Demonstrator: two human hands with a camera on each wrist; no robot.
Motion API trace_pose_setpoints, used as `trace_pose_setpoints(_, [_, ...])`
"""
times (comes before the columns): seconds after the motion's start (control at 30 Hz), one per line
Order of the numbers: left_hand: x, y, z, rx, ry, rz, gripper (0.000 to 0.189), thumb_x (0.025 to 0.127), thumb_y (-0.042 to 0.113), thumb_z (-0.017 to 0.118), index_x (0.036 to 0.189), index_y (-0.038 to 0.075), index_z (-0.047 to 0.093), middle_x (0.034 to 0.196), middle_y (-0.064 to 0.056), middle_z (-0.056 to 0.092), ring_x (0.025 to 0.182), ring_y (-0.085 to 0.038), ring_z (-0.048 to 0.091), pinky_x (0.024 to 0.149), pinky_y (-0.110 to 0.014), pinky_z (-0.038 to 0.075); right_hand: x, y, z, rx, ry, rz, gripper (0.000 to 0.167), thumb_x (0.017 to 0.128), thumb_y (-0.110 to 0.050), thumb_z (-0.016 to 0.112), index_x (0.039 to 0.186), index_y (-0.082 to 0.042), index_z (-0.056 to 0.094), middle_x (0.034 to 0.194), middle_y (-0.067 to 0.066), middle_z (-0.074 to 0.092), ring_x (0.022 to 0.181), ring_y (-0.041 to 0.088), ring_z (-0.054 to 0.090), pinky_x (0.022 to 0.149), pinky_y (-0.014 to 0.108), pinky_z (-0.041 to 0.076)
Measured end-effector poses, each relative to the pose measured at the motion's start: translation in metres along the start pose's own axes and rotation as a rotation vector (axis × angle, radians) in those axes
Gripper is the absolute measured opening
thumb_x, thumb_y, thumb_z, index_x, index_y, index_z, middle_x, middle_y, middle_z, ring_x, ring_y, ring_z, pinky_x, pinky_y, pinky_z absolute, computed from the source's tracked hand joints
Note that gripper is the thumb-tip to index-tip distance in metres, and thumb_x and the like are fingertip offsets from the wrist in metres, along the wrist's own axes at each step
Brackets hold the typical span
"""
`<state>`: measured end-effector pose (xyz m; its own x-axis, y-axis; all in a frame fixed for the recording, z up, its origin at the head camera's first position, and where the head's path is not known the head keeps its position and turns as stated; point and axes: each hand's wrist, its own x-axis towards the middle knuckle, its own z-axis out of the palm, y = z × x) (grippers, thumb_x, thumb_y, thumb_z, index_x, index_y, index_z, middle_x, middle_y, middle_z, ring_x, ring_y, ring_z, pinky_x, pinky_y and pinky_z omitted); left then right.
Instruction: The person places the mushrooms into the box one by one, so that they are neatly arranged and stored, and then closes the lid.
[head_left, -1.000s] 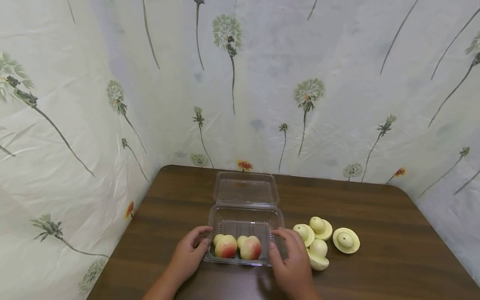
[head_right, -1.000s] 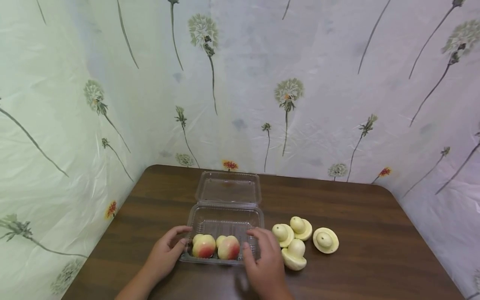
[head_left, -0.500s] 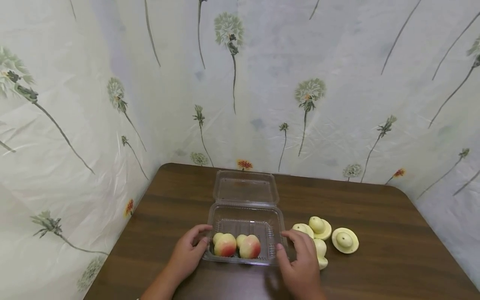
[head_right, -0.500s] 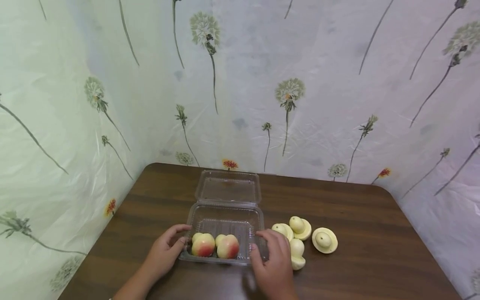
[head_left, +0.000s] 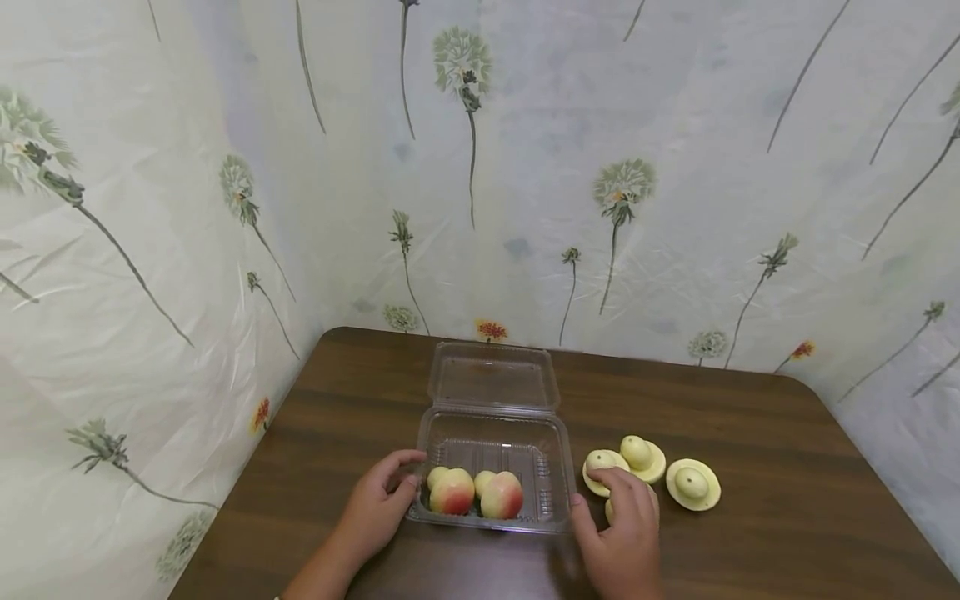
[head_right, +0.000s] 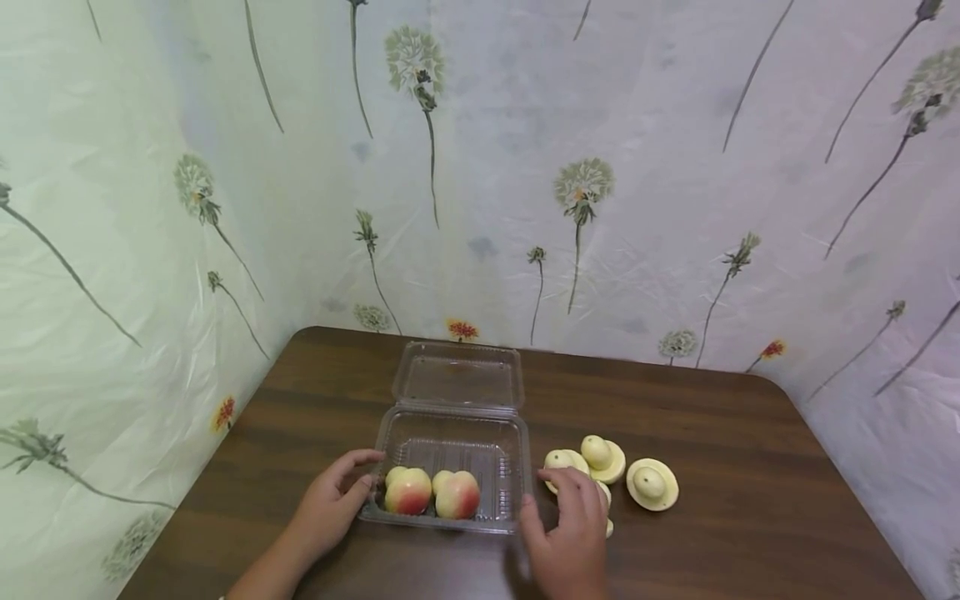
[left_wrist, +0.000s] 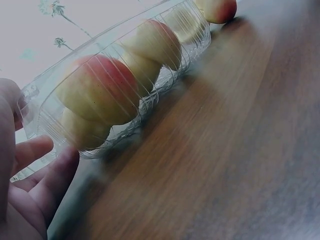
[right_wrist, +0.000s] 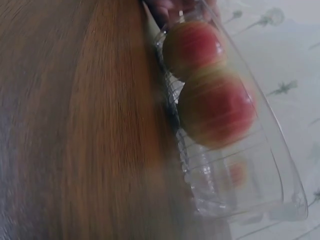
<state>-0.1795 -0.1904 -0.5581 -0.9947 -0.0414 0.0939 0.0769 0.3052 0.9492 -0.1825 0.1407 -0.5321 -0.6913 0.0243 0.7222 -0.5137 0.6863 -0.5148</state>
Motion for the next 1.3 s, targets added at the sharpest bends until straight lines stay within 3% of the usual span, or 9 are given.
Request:
trace_pose_setpoints(0.17, [0.0, 0.001, 0.0, 0.007, 0.0, -0.004, 0.03, 0.102, 0.008, 0.063, 0.13, 0.016, 0.068, 0.114, -0.007, 0.074, 0.092, -0.012, 0.071, 0.079, -0.024, 0.055, 0.001, 0.001, -0.001, -0.029, -0.001, 0.045, 0.037, 0.076, -0.008, 0.081, 0.11, -0.001, 0.071, 0.113, 0.017, 0.064, 0.11, 0.035, 0.054, 0.11, 0.06, 0.028])
trace_pose_setpoints(0.23, [-0.001, 0.001, 0.0, 0.009, 0.001, -0.005, 0.031, 0.102, 0.008, 0.063, 0.13, 0.016, 0.068, 0.115, -0.007, 0.073, 0.092, -0.012, 0.071, 0.08, -0.024, 0.055, 0.001, 0.002, -0.002, -0.04, -0.01, 0.071, 0.038, 0.075, -0.009, 0.082, 0.111, -0.002, 0.071, 0.113, 0.017, 0.063, 0.111, 0.037, 0.053, 0.108, 0.065, 0.028])
trace_pose_setpoints(0.4, [-0.001, 0.001, 0.0, 0.004, 0.001, -0.005, 0.031, 0.101, 0.007, 0.062, 0.13, 0.016, 0.068, 0.114, -0.007, 0.074, 0.093, -0.014, 0.072, 0.08, -0.024, 0.055, -0.001, 0.008, -0.001, -0.077, -0.01, 0.107, 0.043, 0.073, -0.011, 0.085, 0.113, -0.003, 0.07, 0.115, 0.018, 0.061, 0.111, 0.041, 0.049, 0.102, 0.053, 0.027])
trace_pose_setpoints(0.6, [-0.001, 0.003, 0.0, 0.005, -0.002, -0.008, 0.031, 0.101, 0.007, 0.062, 0.131, 0.016, 0.068, 0.109, -0.006, 0.074, 0.091, -0.011, 0.071, 0.079, -0.024, 0.055, -0.004, 0.014, 0.0, -0.101, -0.003, 0.141, 0.051, 0.071, -0.012, 0.087, 0.117, -0.002, 0.068, 0.119, 0.024, 0.055, 0.115, 0.045, 0.045, 0.101, 0.055, 0.027])
trace_pose_setpoints(0.83, [-0.002, 0.005, 0.0, -0.014, 0.005, -0.009, 0.032, 0.101, 0.005, 0.062, 0.13, 0.015, 0.069, 0.115, -0.008, 0.074, 0.094, -0.014, 0.071, 0.079, -0.024, 0.055, -0.005, 0.021, -0.002, -0.106, -0.015, 0.167, 0.06, 0.07, -0.016, 0.088, 0.122, 0.0, 0.064, 0.121, 0.029, 0.051, 0.119, 0.046, 0.043, 0.102, 0.059, 0.026])
trace_pose_setpoints(1.03, [-0.002, 0.006, 0.0, -0.017, -0.003, -0.013, 0.033, 0.101, 0.005, 0.062, 0.132, 0.013, 0.068, 0.12, -0.009, 0.073, 0.096, -0.015, 0.072, 0.08, -0.024, 0.055, -0.006, 0.026, -0.003, -0.108, -0.026, 0.191, 0.064, 0.069, -0.016, 0.09, 0.124, 0.0, 0.062, 0.123, 0.03, 0.049, 0.12, 0.046, 0.042, 0.104, 0.06, 0.024])
trace_pose_setpoints(1.3, [-0.001, 0.004, 0.0, -0.01, -0.008, -0.016, 0.032, 0.101, 0.007, 0.061, 0.132, 0.013, 0.067, 0.115, -0.008, 0.073, 0.095, -0.015, 0.071, 0.079, -0.024, 0.055, -0.008, 0.031, -0.004, -0.119, -0.031, 0.221, 0.064, 0.068, -0.015, 0.091, 0.125, -0.002, 0.063, 0.127, 0.028, 0.049, 0.121, 0.049, 0.041, 0.103, 0.059, 0.026])
